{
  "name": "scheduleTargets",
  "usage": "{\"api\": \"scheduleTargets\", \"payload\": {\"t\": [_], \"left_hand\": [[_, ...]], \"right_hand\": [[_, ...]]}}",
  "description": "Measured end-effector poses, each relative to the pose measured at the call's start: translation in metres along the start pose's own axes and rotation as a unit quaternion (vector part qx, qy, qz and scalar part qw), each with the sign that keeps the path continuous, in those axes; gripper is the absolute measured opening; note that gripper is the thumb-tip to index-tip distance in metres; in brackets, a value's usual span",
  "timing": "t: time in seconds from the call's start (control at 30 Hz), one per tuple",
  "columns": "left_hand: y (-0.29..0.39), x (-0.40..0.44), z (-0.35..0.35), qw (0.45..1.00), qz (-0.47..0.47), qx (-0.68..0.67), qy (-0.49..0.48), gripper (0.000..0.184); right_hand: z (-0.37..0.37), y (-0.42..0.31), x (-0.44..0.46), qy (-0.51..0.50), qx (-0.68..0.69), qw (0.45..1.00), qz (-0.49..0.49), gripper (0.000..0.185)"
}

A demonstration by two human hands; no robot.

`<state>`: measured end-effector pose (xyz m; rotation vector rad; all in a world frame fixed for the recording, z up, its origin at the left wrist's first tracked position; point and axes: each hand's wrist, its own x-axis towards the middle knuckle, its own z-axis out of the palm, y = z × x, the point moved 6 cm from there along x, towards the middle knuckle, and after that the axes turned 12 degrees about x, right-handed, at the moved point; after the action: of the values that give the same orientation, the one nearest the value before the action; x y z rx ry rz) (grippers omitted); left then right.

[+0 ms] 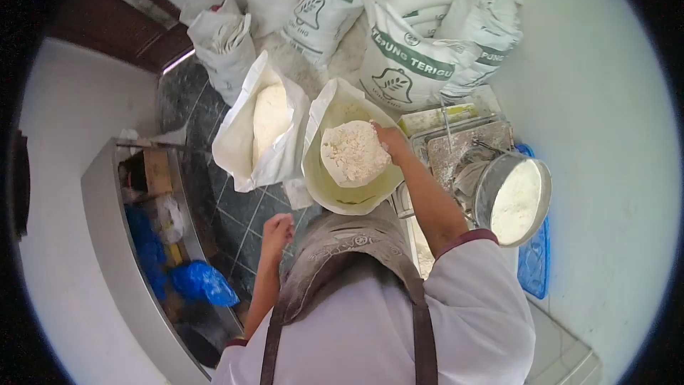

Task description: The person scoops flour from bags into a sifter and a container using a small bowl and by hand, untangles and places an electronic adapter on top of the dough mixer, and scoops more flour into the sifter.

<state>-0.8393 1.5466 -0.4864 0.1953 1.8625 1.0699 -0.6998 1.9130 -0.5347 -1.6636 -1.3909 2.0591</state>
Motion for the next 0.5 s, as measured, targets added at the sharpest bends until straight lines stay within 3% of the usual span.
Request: {"api": "scheduleTargets", "payload": {"t": [0.03,0.17,0.23,0.3,0.37,0.5], "left_hand": [[-0.004,-0.003,-0.019,0.999,-0.010,-0.007,0.029,0.022],[-0.023,-0.007,-0.071,0.999,0.003,-0.019,0.041,0.020],[-0.032,-0.007,-0.089,0.998,0.007,-0.006,0.057,0.020],[-0.031,-0.007,-0.099,0.999,0.008,0.010,0.047,0.020],[-0.038,-0.001,-0.104,0.999,0.006,0.011,0.042,0.020],[-0.080,0.035,-0.107,0.999,0.013,0.053,-0.006,0.020]], "right_hand": [[-0.001,0.003,-0.011,0.014,0.040,0.999,0.032,0.059],[-0.004,0.005,-0.043,0.052,0.099,0.994,0.003,0.059],[0.000,0.007,-0.053,0.035,0.237,0.970,-0.050,0.059],[-0.011,0.013,-0.047,0.063,0.265,0.961,-0.056,0.061],[-0.025,0.016,-0.043,0.000,0.326,0.943,-0.069,0.064],[-0.073,-0.023,-0.112,0.067,0.311,0.932,-0.172,0.064]]}}
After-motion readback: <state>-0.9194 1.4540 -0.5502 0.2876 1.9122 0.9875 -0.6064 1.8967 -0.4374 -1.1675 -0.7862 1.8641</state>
